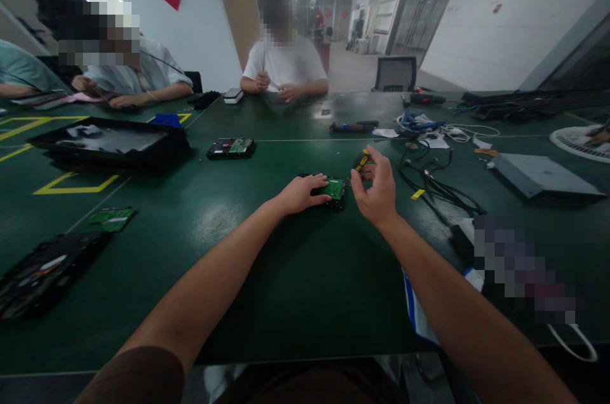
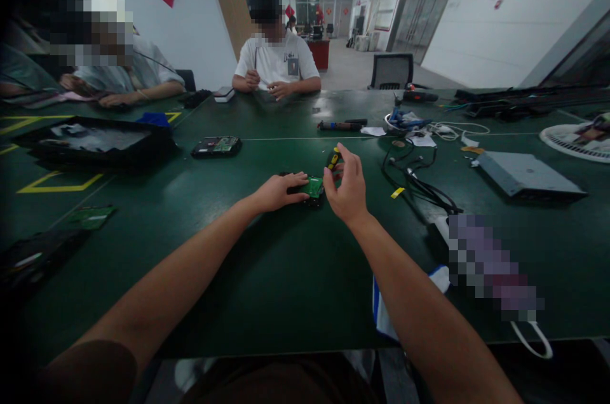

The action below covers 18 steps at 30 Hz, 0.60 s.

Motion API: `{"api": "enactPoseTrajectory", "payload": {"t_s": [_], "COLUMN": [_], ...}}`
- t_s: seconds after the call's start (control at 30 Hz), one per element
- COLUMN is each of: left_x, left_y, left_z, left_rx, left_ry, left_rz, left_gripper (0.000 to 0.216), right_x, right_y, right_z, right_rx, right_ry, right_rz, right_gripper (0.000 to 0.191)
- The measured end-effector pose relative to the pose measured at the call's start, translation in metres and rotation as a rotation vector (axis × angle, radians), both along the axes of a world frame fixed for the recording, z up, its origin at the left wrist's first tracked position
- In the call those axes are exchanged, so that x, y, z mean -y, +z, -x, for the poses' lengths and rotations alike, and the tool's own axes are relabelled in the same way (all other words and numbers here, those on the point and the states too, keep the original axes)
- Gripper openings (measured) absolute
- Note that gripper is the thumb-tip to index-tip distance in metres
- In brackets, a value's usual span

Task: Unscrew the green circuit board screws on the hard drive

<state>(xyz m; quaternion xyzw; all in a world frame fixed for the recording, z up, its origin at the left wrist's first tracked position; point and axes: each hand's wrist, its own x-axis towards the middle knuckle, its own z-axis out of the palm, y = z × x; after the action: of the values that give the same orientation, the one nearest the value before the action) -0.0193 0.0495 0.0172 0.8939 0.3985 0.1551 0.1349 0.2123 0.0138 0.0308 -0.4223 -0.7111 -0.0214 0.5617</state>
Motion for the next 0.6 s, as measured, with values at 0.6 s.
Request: {"api": "enactPoseTrajectory", "payload": {"t_s": [0.6], "left_x": [-0.0019], "left_y": [-0.0015], "left_z": [0.0004], "left_rx": [-0.004], "left_ry": [-0.003], "left_rz": [-0.007], "left_gripper": [0.060], "right_x": [-0.0011], "right_y": [-0.0005], "right_z": [0.0002], "right_rx": [-0.010], "right_ry": [0.008], "right_rz": [0.006], "right_gripper": [0.061]}}
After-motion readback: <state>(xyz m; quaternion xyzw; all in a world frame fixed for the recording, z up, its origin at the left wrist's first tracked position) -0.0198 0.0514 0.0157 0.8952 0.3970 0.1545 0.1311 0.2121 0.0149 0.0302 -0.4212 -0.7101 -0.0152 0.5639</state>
